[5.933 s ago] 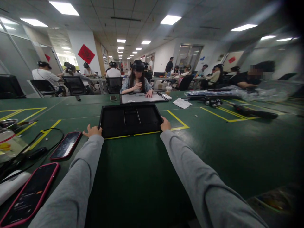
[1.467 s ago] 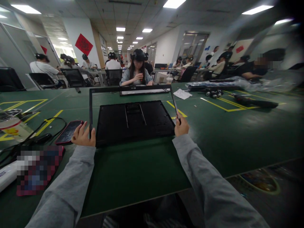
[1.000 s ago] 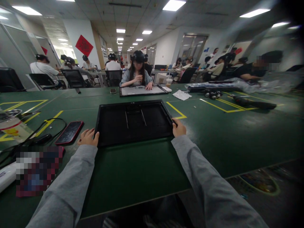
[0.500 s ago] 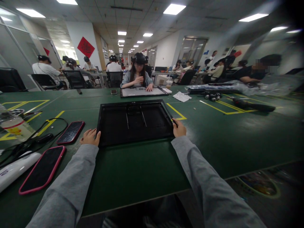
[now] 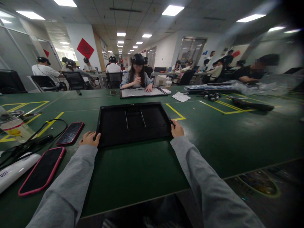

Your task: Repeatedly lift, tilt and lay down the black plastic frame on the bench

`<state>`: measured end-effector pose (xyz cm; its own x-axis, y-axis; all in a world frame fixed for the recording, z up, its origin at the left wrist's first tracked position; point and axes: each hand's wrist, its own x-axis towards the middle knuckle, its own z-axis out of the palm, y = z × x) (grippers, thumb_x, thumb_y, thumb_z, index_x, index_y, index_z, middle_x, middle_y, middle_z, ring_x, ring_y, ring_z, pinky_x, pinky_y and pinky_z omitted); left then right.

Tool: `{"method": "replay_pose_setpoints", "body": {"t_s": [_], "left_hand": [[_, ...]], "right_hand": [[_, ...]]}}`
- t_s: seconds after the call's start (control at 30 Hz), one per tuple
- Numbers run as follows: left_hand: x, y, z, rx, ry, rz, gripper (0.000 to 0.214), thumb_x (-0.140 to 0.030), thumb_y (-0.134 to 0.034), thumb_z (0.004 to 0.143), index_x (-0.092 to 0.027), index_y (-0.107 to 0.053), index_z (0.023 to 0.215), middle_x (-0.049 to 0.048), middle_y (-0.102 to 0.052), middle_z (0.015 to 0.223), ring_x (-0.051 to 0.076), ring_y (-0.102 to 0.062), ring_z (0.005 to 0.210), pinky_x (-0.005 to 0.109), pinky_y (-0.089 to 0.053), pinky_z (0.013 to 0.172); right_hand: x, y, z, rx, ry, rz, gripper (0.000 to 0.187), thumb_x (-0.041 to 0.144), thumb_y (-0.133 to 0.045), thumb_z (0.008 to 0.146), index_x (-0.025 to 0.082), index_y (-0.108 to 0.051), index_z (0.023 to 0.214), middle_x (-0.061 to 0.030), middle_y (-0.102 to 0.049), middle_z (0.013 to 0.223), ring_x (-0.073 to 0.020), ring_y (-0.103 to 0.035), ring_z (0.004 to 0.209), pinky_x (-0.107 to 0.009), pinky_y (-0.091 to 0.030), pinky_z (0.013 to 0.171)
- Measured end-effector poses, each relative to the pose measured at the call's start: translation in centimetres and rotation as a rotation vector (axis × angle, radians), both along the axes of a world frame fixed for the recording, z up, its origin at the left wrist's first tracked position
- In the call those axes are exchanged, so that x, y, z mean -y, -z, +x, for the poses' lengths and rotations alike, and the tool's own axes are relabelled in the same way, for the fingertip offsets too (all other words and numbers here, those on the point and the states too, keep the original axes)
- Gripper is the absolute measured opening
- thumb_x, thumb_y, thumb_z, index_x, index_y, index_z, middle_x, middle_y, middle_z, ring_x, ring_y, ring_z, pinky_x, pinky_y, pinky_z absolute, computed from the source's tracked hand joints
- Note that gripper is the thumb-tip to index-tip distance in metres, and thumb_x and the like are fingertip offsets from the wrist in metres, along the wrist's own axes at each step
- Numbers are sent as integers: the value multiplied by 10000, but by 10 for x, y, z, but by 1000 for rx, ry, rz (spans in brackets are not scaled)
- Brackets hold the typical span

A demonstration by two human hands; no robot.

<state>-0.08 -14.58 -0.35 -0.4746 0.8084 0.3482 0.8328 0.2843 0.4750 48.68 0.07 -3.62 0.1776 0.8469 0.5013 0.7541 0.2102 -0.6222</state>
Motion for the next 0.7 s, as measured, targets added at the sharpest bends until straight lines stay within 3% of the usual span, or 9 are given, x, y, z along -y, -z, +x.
{"method": "replay_pose_setpoints", "body": {"t_s": [0.2,0.37,0.53,0.6,0.7], "left_hand": [[3,-1,0,4,18,-33,387,-433,-440,909,-266,-668,1173,67,-596,1310,251,-394,1325,505,-237,1110],[-2,-3,-9,116,15,6,342,-437,-520,866,-251,-700,1090,63,-590,1317,245,-420,1317,477,-257,1124],[-17,0,-24,277,197,-35,294,-464,-629,763,-228,-742,898,58,-669,1187,269,-386,1346,457,-245,1141],[-21,1,-22,336,272,-70,292,-487,-668,713,-232,-747,833,54,-686,1145,278,-367,1360,446,-240,1146],[-24,2,-8,381,270,-34,309,-522,-693,682,-245,-746,808,49,-684,1137,275,-366,1364,435,-254,1140]], "right_hand": [[-3,2,2,60,35,39,431,210,-448,836,173,-603,1236,-124,-645,1203,-269,-582,1120,-459,-444,997],[-6,4,4,47,114,108,408,233,-442,826,138,-614,1184,-163,-619,1171,-285,-540,1125,-480,-417,994],[-4,0,1,36,142,122,386,230,-448,817,130,-615,1151,-176,-598,1133,-300,-509,1111,-495,-401,980],[-1,-3,0,32,159,116,377,230,-454,813,136,-617,1140,-174,-588,1127,-304,-498,1099,-499,-396,971],[3,-8,-2,26,204,119,367,229,-460,809,149,-620,1130,-169,-569,1133,-305,-481,1095,-496,-389,959]]}}
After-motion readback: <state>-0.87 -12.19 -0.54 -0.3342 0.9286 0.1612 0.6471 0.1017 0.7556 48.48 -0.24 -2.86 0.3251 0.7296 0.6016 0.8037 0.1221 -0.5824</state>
